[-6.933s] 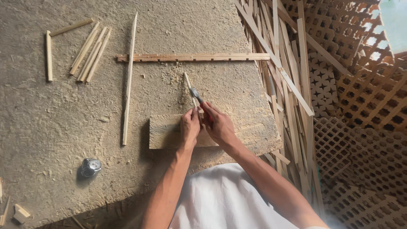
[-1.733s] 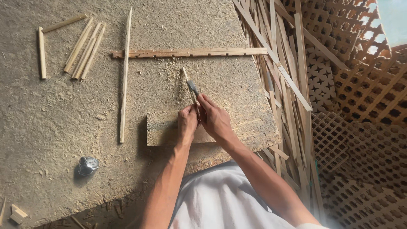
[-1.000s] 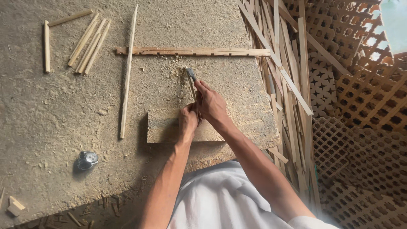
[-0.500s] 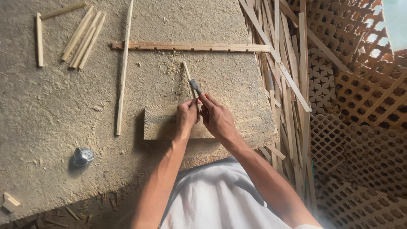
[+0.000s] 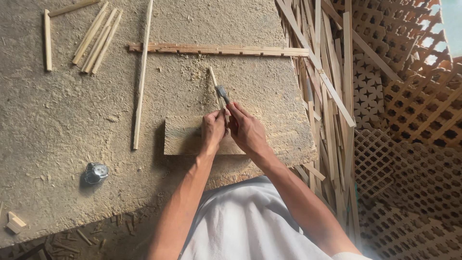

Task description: The person uses a chisel to carve and shape a small piece of wood held on a workbench. The person repeatedly shaves off thin layers of wood, rotating the piece to work different sides.

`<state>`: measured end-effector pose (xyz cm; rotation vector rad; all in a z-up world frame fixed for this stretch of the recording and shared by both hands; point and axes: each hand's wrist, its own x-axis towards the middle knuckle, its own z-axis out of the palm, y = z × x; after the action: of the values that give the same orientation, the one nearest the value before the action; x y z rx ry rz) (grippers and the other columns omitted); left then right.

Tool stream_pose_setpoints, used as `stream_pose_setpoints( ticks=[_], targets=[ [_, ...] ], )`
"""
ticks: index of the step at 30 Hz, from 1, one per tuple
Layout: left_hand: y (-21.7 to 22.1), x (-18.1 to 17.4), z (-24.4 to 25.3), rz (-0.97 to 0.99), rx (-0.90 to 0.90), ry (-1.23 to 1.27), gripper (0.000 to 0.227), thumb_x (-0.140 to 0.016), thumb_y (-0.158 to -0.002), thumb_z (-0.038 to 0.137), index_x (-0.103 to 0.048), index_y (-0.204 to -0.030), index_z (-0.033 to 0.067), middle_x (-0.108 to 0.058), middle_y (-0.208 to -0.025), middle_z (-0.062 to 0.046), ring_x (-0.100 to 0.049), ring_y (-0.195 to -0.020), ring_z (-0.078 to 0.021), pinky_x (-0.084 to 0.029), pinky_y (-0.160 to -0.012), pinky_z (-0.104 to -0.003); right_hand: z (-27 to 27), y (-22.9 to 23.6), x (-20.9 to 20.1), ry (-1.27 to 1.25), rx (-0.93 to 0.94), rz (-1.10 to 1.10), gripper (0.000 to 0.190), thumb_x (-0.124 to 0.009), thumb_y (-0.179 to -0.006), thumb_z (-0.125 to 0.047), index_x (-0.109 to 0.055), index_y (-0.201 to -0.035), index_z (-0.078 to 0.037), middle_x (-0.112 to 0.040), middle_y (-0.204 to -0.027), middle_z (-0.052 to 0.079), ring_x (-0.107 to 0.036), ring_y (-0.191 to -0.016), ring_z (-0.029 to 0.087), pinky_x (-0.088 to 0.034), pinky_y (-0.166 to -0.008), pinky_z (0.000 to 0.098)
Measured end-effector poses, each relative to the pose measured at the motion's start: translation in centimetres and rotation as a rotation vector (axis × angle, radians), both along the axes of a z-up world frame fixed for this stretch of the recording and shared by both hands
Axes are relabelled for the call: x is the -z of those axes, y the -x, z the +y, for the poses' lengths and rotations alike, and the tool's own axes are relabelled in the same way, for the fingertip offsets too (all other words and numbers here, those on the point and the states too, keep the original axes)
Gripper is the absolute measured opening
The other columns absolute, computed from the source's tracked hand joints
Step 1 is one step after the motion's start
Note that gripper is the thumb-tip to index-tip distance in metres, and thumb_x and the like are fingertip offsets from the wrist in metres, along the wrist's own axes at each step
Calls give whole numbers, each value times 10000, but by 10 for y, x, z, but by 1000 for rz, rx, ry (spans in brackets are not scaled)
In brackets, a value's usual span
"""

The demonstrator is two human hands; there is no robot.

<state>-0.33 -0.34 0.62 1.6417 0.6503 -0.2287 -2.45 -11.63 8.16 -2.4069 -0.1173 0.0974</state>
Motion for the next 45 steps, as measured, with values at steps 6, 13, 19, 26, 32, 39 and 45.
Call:
stream_pose_setpoints(
  ticks=[6,13,19,26,32,39,45],
  targets=[
    [0,3,-2,-2,16,-25,325,-616,-976,268,-769,-751,90,-561,-529,-135,-540,-450,-183,-525,-376,-305,6,4,-14,93,5,25,463,-534,-988,-177,-575,-1449,-194,-589,-1466,115,-708,-1070,405,-612,-839,539],
    [2,1,-5,9,9,10,335,-604,-986,247,-748,-708,127,-562,-509,-94,-598,-441,-181,-547,-383,-287,7,-10,-23,28,12,2,443,-518,-993,-182,-595,-1429,-162,-618,-1430,123,-696,-1077,435,-608,-799,563],
    [2,5,0,2,44,-16,297,-575,-979,246,-780,-801,126,-609,-517,-86,-603,-407,-163,-528,-360,-253,-1,7,-12,61,-3,49,477,-563,-947,-236,-579,-1423,-249,-624,-1422,70,-694,-998,460,-590,-771,625],
    [2,0,0,-44,49,14,284,-573,-988,208,-774,-812,108,-581,-505,-108,-572,-386,-156,-508,-351,-249,0,3,-10,63,15,50,475,-544,-956,-227,-587,-1428,-257,-630,-1418,64,-712,-965,450,-608,-740,593],
    [2,-4,2,-42,23,53,268,-588,-987,193,-763,-805,103,-549,-490,-101,-551,-367,-151,-501,-341,-241,5,0,-8,59,23,10,448,-528,-966,-208,-612,-1406,-233,-637,-1407,86,-716,-955,453,-610,-746,587],
    [3,10,1,-46,3,52,269,-586,-987,192,-756,-804,94,-529,-493,-90,-529,-376,-150,-504,-353,-249,3,0,-17,55,15,5,438,-527,-978,-197,-620,-1405,-224,-641,-1403,94,-723,-994,420,-622,-762,548],
    [1,33,1,-37,60,-60,352,-588,-1000,276,-773,-753,106,-605,-585,-144,-554,-550,-231,-489,-495,-416,7,-10,-8,51,31,-14,443,-524,-972,-212,-608,-1407,-215,-625,-1430,65,-693,-1054,437,-597,-795,590]
  ],
)
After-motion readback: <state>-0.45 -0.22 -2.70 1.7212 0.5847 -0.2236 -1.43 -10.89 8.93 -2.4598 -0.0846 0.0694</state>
